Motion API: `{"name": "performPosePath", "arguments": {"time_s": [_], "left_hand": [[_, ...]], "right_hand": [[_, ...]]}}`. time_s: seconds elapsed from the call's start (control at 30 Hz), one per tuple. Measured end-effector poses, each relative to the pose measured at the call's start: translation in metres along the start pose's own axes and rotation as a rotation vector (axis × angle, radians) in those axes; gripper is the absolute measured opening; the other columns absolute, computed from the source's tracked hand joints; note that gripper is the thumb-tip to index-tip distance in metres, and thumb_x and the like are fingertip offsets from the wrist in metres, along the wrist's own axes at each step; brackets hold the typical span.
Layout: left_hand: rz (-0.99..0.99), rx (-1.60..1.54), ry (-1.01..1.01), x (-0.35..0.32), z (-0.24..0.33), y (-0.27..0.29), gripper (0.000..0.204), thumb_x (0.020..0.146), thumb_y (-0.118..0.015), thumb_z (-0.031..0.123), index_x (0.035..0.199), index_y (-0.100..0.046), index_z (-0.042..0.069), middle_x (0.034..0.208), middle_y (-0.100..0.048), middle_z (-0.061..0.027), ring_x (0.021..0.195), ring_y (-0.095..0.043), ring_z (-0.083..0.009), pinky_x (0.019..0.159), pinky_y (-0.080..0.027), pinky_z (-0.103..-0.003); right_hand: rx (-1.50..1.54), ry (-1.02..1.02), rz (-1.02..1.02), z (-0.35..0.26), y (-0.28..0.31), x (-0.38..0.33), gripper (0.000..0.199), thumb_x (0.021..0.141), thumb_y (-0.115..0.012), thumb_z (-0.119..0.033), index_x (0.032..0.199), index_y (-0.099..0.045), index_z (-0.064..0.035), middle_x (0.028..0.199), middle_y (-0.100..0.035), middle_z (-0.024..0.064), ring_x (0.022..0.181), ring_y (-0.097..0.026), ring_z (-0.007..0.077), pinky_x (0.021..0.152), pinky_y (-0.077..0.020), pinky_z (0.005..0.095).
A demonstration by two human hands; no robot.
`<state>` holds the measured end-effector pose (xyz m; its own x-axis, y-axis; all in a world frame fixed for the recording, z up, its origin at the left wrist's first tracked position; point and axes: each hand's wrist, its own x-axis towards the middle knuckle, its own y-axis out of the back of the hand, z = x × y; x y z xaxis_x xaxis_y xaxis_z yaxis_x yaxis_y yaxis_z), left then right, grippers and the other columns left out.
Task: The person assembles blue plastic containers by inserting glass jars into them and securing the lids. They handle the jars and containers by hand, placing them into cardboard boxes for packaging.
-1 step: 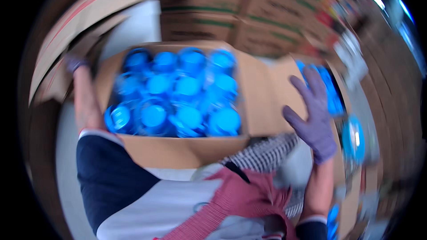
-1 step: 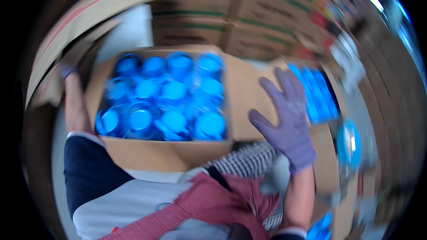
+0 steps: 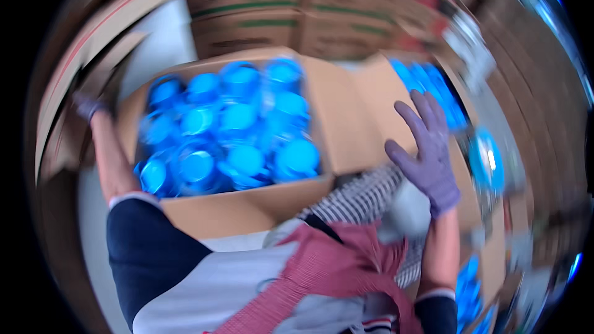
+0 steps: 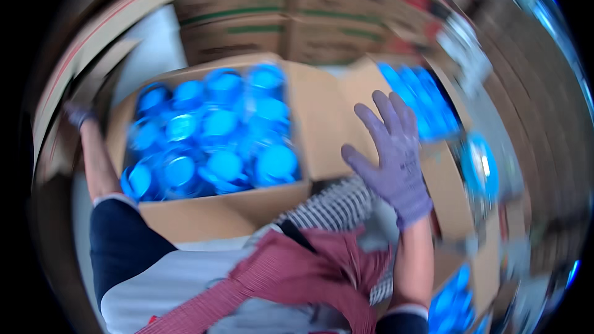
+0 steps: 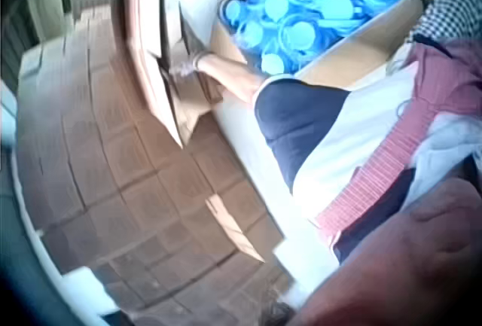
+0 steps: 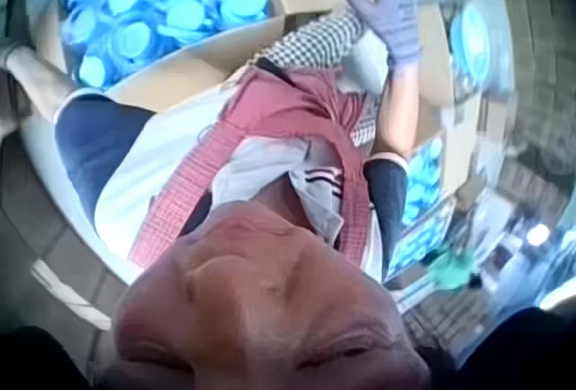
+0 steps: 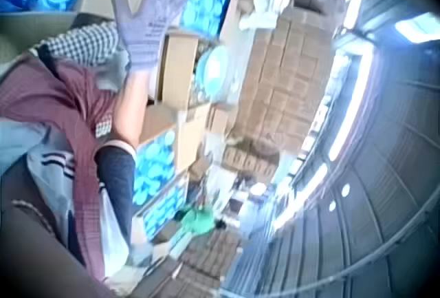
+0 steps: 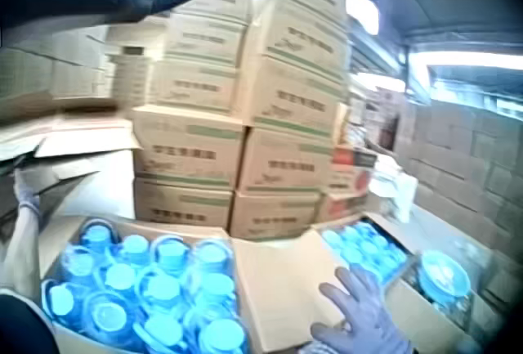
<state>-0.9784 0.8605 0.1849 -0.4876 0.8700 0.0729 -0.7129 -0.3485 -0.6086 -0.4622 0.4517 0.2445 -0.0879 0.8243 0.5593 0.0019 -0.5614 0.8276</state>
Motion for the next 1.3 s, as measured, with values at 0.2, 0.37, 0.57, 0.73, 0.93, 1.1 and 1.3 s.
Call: {"name": "performPosePath", "arguments": {"time_s": [0.2, 0.37, 0.57, 0.73, 0.93, 1.1, 1.3], "left_hand": [[-1.315, 0.046, 0.077, -0.354, -0.354, -0.166, 0.042, 0.1, -0.044, 0.025, 0.135, -0.049, 0.0, 0.133, -0.054, -0.0159, 0.123, -0.051, -0.025, 0.107, -0.038, -0.034], [-2.367, 0.283, 0.574, -0.769, -0.347, -0.145, 0.038, 0.091, -0.058, 0.02, 0.126, -0.058, 0.006, 0.133, -0.054, -0.0166, 0.12, -0.053, -0.0311, 0.104, -0.04, -0.035], [-3.361, 0.827, -0.274, -0.796, -0.449, -0.039, 0.044, 0.077, -0.068, 0.03, 0.111, -0.065, 0.004, 0.11, -0.065, -0.0211, 0.111, -0.059, -0.0321, 0.089, -0.049, -0.041], [-3.311, 1.227, -0.058, -0.809, -0.518, -0.064, 0.04, 0.08, -0.064, 0.031, 0.11, -0.065, 0.005, 0.111, -0.065, -0.0201, 0.108, -0.06, -0.033, 0.087, -0.049, -0.041], [-3.258, 1.185, -0.072, -0.934, -0.549, -0.141, 0.037, 0.083, -0.059, 0.032, 0.108, -0.065, 0.005, 0.111, -0.066, -0.0188, 0.105, -0.061, -0.0341, 0.086, -0.049, -0.041], [-3.077, 1.001, -0.101, -1.066, -0.578, -0.236, 0.035, 0.086, -0.055, 0.033, 0.107, -0.065, 0.006, 0.111, -0.066, -0.0178, 0.102, -0.062, -0.0351, 0.085, -0.049, -0.041], [-2.861, 0.755, 0.005, -1.148, -0.622, -0.334, 0.035, 0.09, -0.05, 0.034, 0.105, -0.065, 0.007, 0.112, -0.066, -0.0166, 0.099, -0.063, -0.0362, 0.083, -0.049, -0.041]], "right_hand": [[-0.79, -1.299, 0.008, 0.069, 0.032, -0.442, 0.069, 0.081, -0.068, -0.045, 0.129, -0.051, 0.002, 0.132, -0.051, 0.0253, 0.123, -0.046, 0.0413, 0.102, -0.0371, 0.0492], [-0.634, -2.134, -0.371, -0.054, 0.0, -0.56, 0.095, 0.075, -0.07, -0.054, 0.145, -0.033, -0.0021, 0.147, -0.036, 0.0237, 0.136, -0.033, 0.0418, 0.109, -0.0241, 0.0588], [-0.578, -1.944, -0.155, -0.068, -0.027, -0.539, 0.051, 0.083, -0.067, -0.027, 0.126, -0.057, -0.0023, 0.138, -0.044, 0.0301, 0.131, -0.038, 0.0431, 0.11, -0.0207, 0.0572], [-0.527, -2.003, -0.307, -0.069, -0.026, -0.526, 0.052, 0.088, -0.054, -0.041, 0.123, -0.059, -0.0032, 0.139, -0.039, 0.0352, 0.129, -0.038, 0.0483, 0.107, -0.0224, 0.0621], [-0.501, -2.315, -0.012, -0.129, -0.075, -0.579, 0.055, 0.081, -0.065, -0.038, 0.128, -0.056, -0.0108, 0.138, -0.042, 0.0304, 0.123, -0.044, 0.0458, 0.103, -0.0298, 0.0603], [-0.518, -2.092, -0.374, -0.102, -0.055, -0.558, 0.044, 0.079, -0.068, -0.035, 0.119, -0.063, -0.0179, 0.136, -0.044, 0.0306, 0.121, -0.047, 0.0457, 0.1, -0.0342, 0.0601], [-0.701, -2.081, -0.405, -0.106, -0.076, -0.588, 0.048, 0.079, -0.067, -0.035, 0.122, -0.06, -0.0142, 0.138, -0.041, 0.0305, 0.12, -0.045, 0.048, 0.099, -0.033, 0.0607]]}}
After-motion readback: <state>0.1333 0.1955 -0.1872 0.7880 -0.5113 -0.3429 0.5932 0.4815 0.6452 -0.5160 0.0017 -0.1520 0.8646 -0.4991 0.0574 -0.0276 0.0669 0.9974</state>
